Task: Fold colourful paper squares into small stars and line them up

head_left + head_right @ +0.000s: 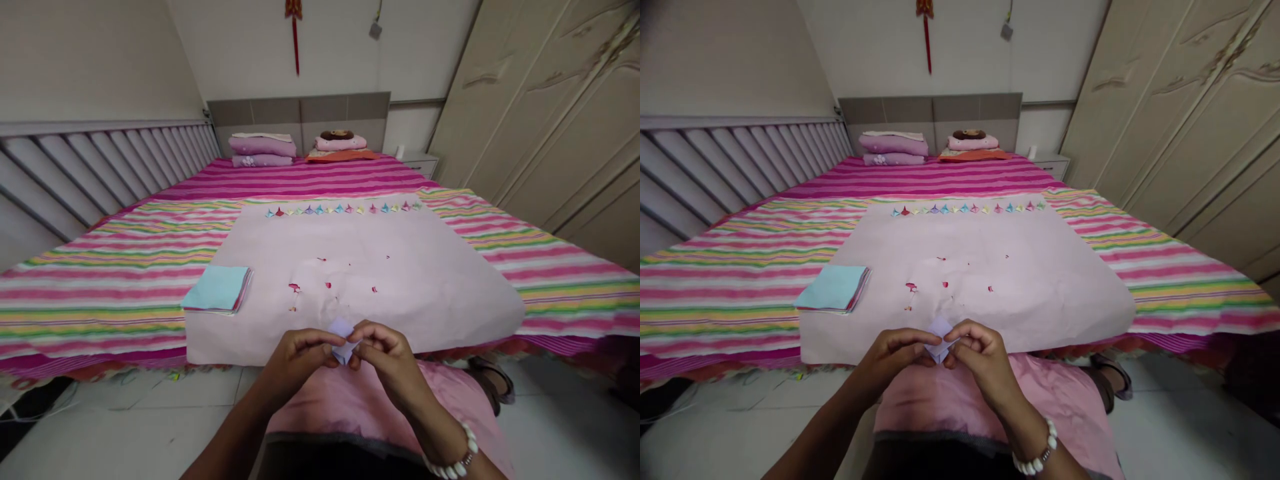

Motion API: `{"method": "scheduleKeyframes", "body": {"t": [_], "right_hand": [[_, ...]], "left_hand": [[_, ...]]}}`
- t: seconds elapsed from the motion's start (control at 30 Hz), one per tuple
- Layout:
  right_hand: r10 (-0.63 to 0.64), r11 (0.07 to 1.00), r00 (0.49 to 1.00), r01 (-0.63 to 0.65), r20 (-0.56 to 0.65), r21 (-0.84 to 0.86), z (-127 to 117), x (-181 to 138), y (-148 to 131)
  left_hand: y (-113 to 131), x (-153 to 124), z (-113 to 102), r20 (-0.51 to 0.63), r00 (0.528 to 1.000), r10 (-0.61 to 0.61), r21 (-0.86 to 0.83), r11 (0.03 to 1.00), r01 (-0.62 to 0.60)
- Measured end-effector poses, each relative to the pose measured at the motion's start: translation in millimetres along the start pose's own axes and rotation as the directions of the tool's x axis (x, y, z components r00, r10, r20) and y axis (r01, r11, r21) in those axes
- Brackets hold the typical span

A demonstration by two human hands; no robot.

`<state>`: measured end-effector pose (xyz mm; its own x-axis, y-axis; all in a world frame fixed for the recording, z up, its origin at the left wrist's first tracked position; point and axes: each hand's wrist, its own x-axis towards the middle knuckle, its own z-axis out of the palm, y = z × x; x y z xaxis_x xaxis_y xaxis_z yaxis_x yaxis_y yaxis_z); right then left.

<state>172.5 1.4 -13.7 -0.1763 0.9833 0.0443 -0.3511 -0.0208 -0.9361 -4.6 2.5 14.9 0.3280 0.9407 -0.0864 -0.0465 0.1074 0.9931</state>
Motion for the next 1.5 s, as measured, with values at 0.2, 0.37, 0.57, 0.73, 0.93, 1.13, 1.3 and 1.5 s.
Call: {"method": "scheduleKeyframes", "body": {"t": [0.2, 0.37, 0.57, 0.73, 0.93, 1.13, 1.3, 1.5], "right_hand": [[-0.017, 1.000, 0.997, 0.018, 0.074, -0.015, 1, -2, -2], [0.008, 0.998, 0.997, -0.013, -0.076, -0.066, 4, 0, -2], [0.021, 1.000, 0.992, -0.023, -0.121, -0.013, 5, 0, -3], [0.008, 0.999, 0.981, -0.002, -0.196, 0.032, 4, 2, -1], [-0.037, 0.995, 0.983, 0.053, -0.182, 0.088, 6, 0, 0], [0.032, 0.975, 0.999, -0.029, -0.011, 0.222, -1, 0, -1], [0.073, 0.963, 0.988, -0.104, 0.133, 0.249, 0, 1, 0], [0.040, 0.964, 0.989, -0.076, 0.142, 0.254, 4, 0, -4]], "left_hand": [[-4, 4, 10, -0.152, 0.988, -0.007, 0.006, 1.000, 0.008], [-5, 3, 17, -0.170, 0.984, 0.045, 0.080, 0.996, -0.032], [-8, 3, 15, -0.155, 0.985, 0.079, 0.072, 0.995, -0.069], [-12, 9, 16, -0.230, 0.973, -0.029, -0.121, 0.993, 0.001], [-16, 11, 20, -0.180, 0.957, -0.227, -0.422, 0.897, 0.133], [-10, 7, 11, 0.100, 0.964, -0.247, -0.641, 0.725, 0.253], [-19, 2, 13, 0.338, 0.897, -0.285, -0.713, 0.544, 0.442], [-23, 0, 16, 0.397, 0.862, -0.315, -0.687, 0.521, 0.507]]}}
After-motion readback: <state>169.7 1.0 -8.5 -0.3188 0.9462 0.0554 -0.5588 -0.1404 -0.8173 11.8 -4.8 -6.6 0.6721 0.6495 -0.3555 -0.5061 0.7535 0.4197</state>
